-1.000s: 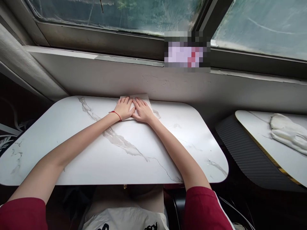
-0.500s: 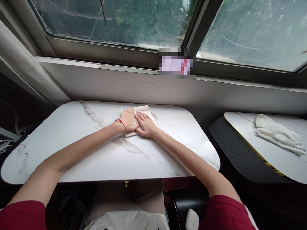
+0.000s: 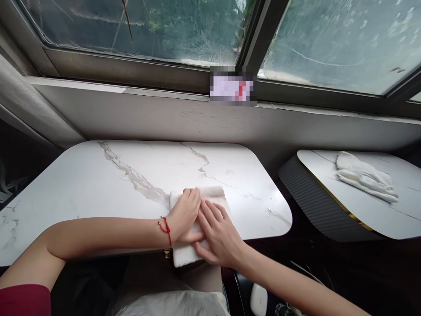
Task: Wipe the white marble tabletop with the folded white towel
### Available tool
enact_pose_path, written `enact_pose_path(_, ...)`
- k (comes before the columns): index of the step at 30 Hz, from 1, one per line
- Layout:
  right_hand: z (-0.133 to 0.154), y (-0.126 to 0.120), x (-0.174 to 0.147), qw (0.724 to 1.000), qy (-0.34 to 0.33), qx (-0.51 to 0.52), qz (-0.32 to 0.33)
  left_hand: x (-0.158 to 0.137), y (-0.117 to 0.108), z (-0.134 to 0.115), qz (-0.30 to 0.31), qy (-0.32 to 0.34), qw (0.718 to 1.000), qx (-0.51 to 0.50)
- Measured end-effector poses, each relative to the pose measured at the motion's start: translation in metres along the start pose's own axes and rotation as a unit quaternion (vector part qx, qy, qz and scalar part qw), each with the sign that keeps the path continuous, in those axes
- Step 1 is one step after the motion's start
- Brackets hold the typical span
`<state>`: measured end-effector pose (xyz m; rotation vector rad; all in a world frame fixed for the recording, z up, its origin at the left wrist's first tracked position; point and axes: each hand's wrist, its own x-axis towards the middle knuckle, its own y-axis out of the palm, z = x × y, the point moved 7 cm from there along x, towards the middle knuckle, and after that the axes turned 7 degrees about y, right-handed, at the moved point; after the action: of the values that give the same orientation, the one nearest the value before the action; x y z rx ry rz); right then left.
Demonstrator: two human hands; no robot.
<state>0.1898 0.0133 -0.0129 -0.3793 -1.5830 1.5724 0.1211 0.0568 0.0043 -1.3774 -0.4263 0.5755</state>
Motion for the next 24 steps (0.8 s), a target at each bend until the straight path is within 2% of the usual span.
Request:
enact_pose_path(4,0.003,-0.001,-0.014,1.000,0.011,-0.005,0.003,-0.008,0.012,-0.017,-0.019,0.001,0.999,-0.028)
enact_pose_path(9,-0.008,-0.003,-0.007,0.999,-0.015,0.043,0.019,-0.003,0.014,-0.007,-0.064,-0.041,0.996,-0.050)
enact_pose_path(15,-0.039,-0.005,0.010,0.999,0.029,0.046,0.001,0.026,0.013,0.020,-0.063,-0.023,0.992,-0.106)
enact_pose_path(24,-0.111,0.010,0.057,0.999,0.038,0.027,-0.013,0.089,0.039,0.072,-0.066,-0.047,0.977,-0.196)
